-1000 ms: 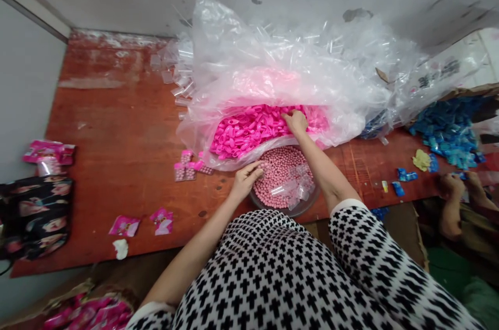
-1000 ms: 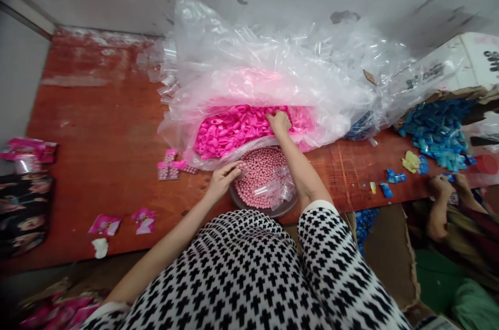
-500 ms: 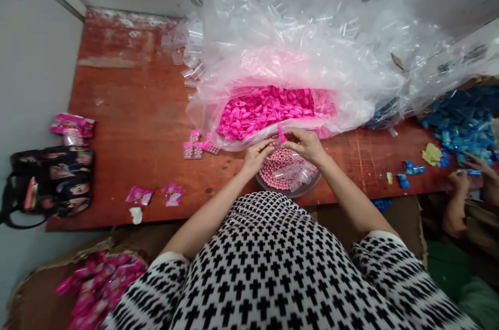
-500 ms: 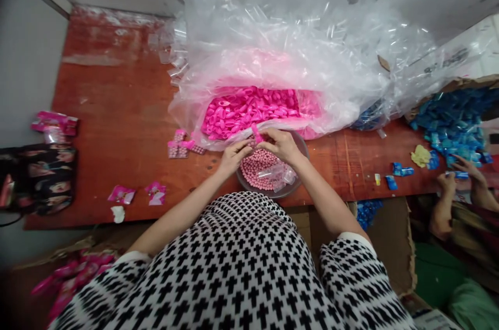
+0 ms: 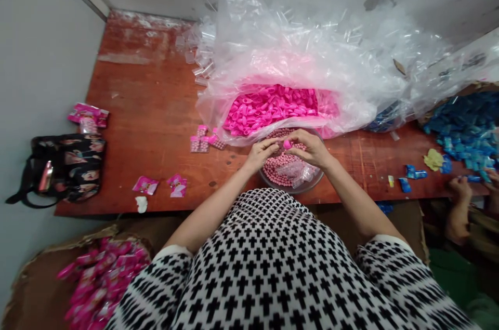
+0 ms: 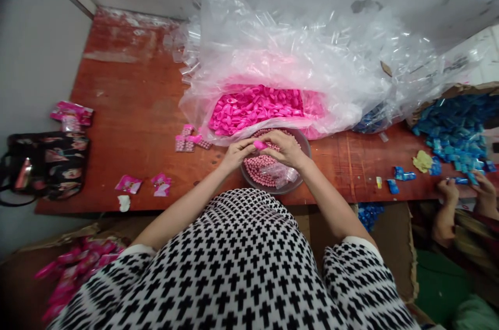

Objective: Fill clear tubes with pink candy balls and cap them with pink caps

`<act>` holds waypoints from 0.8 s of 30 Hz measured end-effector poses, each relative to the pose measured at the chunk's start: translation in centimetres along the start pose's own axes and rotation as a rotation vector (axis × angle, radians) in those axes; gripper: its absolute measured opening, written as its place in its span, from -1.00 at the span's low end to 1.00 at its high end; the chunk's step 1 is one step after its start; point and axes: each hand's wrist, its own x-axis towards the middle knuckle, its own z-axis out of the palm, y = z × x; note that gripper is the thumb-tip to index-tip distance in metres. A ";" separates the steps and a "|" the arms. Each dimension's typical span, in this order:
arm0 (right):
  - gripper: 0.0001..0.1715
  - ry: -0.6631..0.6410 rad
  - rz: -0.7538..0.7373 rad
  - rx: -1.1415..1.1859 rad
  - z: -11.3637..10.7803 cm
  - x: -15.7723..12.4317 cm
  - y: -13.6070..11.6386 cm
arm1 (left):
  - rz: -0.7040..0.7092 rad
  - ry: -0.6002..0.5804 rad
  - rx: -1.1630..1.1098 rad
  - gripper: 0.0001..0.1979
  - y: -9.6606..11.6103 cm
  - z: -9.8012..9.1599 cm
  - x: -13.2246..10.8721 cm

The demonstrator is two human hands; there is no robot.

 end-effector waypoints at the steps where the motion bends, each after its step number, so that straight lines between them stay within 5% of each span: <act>1: -0.77 -0.021 -0.036 -0.038 -0.1 0.1 -0.2 | -0.008 -0.003 -0.018 -0.50 0.0 -0.1 0.0; 7: -0.73 -0.026 -0.066 -0.105 -0.1 -0.5 0.5 | 0.026 0.026 -0.011 -0.54 -0.2 -0.7 0.1; 14: -0.72 0.144 0.099 0.067 0.4 -0.4 0.1 | 0.080 0.016 0.077 -0.58 -0.2 -0.8 0.5; 20: -0.75 0.044 0.007 -0.064 0.7 0.1 -0.2 | 0.102 0.032 0.123 -0.57 0.5 -0.5 0.4; 24: -0.69 0.170 0.175 0.127 1.3 -0.4 0.8 | 0.062 0.027 0.022 -0.55 0.6 -0.2 0.4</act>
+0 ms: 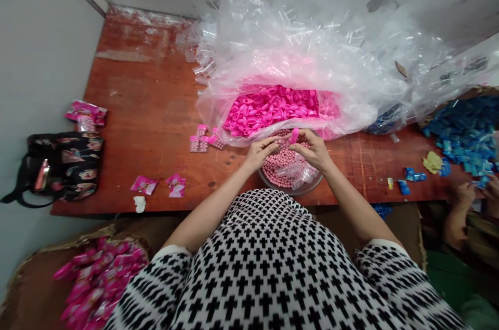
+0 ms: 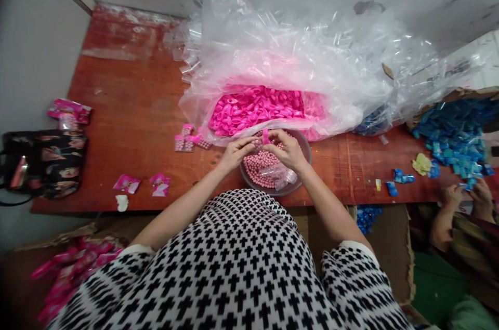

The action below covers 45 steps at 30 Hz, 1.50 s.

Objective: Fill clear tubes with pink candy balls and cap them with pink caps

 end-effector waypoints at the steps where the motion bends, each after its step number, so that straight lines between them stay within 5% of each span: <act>1: -0.67 0.043 0.045 0.038 0.1 -0.1 0.1 | 0.001 0.004 -0.022 -0.55 0.0 0.1 0.0; 4: -0.67 0.098 0.069 0.008 0.2 -0.1 -0.2 | 0.049 0.019 0.014 -0.59 -0.2 0.3 -0.2; 10: -0.74 -0.008 -0.040 -0.329 0.1 0.1 -1.3 | 0.174 0.048 0.277 -0.67 0.3 0.1 -0.4; 17: -0.73 0.148 -0.017 -0.245 0.2 -0.1 -1.3 | 0.236 0.014 0.380 -0.70 1.4 0.2 -0.4; 29: -0.72 -0.025 -0.067 -0.302 0.4 0.1 -1.1 | 0.230 0.035 0.403 -0.71 1.3 0.0 -0.6; 41: -0.76 -0.262 -0.080 -0.312 -0.7 0.8 -1.5 | 0.459 -0.123 0.820 -0.72 2.6 -0.3 -0.4; 45: -0.75 -0.322 -0.055 -0.409 -0.6 1.1 -1.0 | 0.366 -0.084 0.733 -0.72 1.8 -0.3 -0.3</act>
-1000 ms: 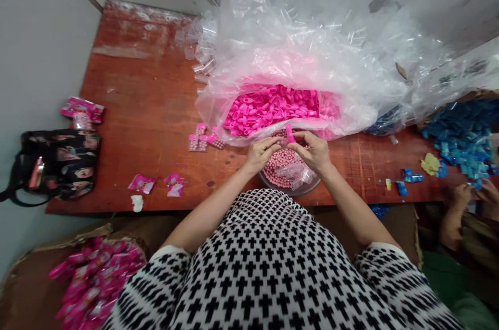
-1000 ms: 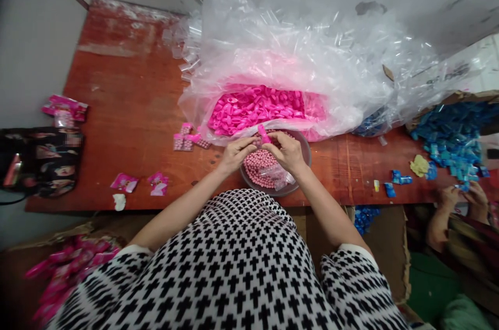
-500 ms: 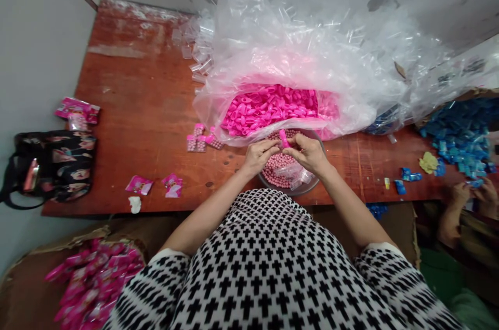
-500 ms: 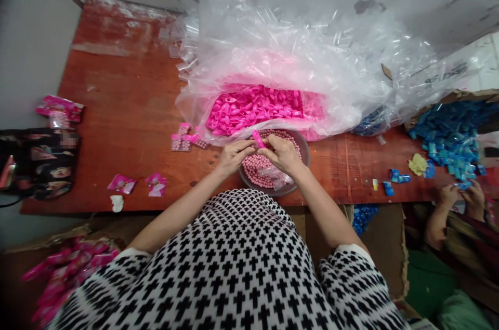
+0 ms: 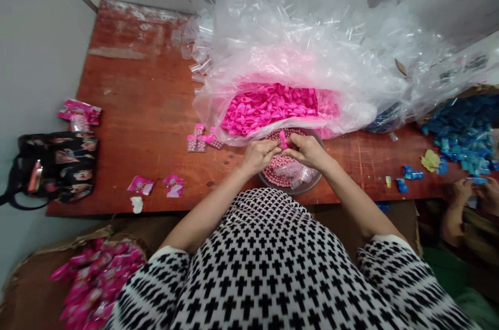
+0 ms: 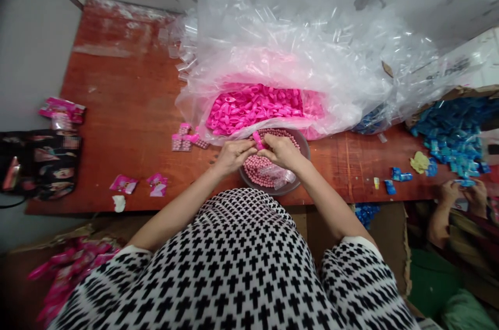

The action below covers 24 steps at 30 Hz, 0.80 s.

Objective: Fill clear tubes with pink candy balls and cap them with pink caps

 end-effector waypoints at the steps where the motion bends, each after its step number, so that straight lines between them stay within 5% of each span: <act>1: -0.74 -0.017 0.009 -0.050 0.0 0.1 0.0 | -0.061 0.005 -0.046 -0.72 -0.1 0.2 -0.1; 6: -0.34 -0.045 -0.196 -0.332 -1.4 1.2 -1.2 | -0.257 0.007 -0.251 -0.71 0.2 0.5 -0.8; 10: -0.41 -0.153 -0.393 -0.404 -2.4 1.9 -2.3 | -0.314 -0.006 -0.325 -0.67 0.7 0.5 -1.1; 16: -0.27 0.024 -0.124 -0.352 0.7 0.8 -1.3 | -0.538 0.320 -0.686 -0.62 0.4 1.1 -1.4; 20: 0.00 0.152 0.004 -0.268 4.3 0.1 -1.5 | -0.626 0.368 -0.906 -0.63 0.7 1.9 -1.1; 24: -0.08 0.266 0.097 -0.252 5.7 0.4 -1.8 | -0.604 0.429 -0.954 -0.65 1.4 2.7 -0.9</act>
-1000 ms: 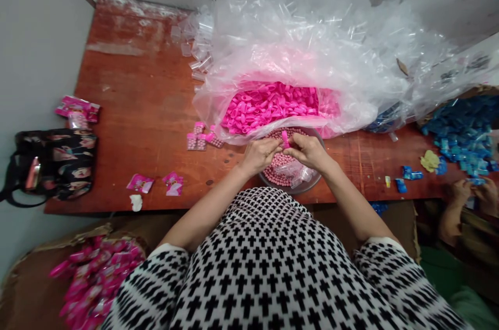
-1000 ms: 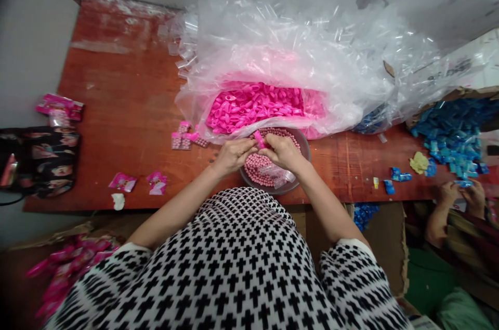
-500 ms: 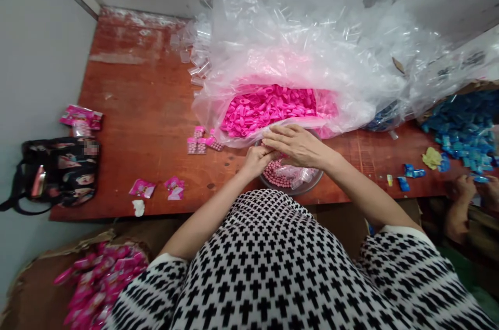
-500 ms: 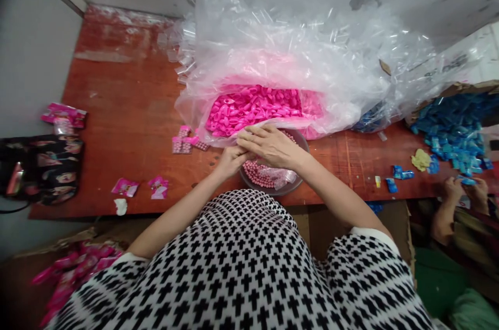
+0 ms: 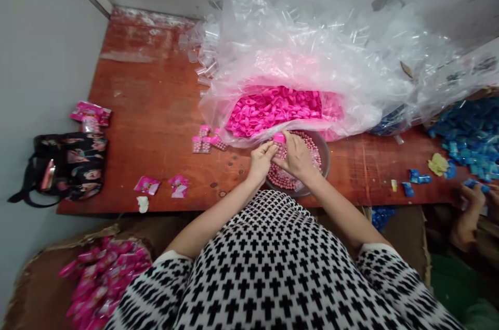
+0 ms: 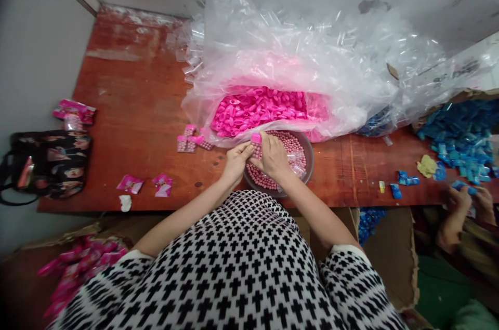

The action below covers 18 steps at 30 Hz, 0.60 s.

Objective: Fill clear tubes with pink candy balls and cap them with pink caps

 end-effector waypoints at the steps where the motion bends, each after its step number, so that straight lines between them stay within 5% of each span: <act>1: -0.13 0.018 -0.001 -0.004 0.1 0.1 0.1 | 0.007 -0.003 -0.008 -0.66 -0.1 0.1 -0.1; 7: -0.25 0.027 -0.037 -0.026 0.7 0.8 0.9 | 0.027 -0.019 0.021 -0.69 -0.3 0.0 0.1; 11: -0.17 -0.082 -0.055 0.019 1.1 1.3 0.7 | 0.019 -0.034 0.067 -0.66 -0.4 -1.1 0.4; 15: -0.06 -0.165 0.061 0.137 0.0 1.3 3.4 | 0.073 0.109 0.086 -0.71 1.1 -4.5 0.7; 18: -0.29 -0.176 0.256 0.118 -0.9 0.2 7.3 | 0.190 0.300 0.149 -0.77 3.9 -8.5 1.4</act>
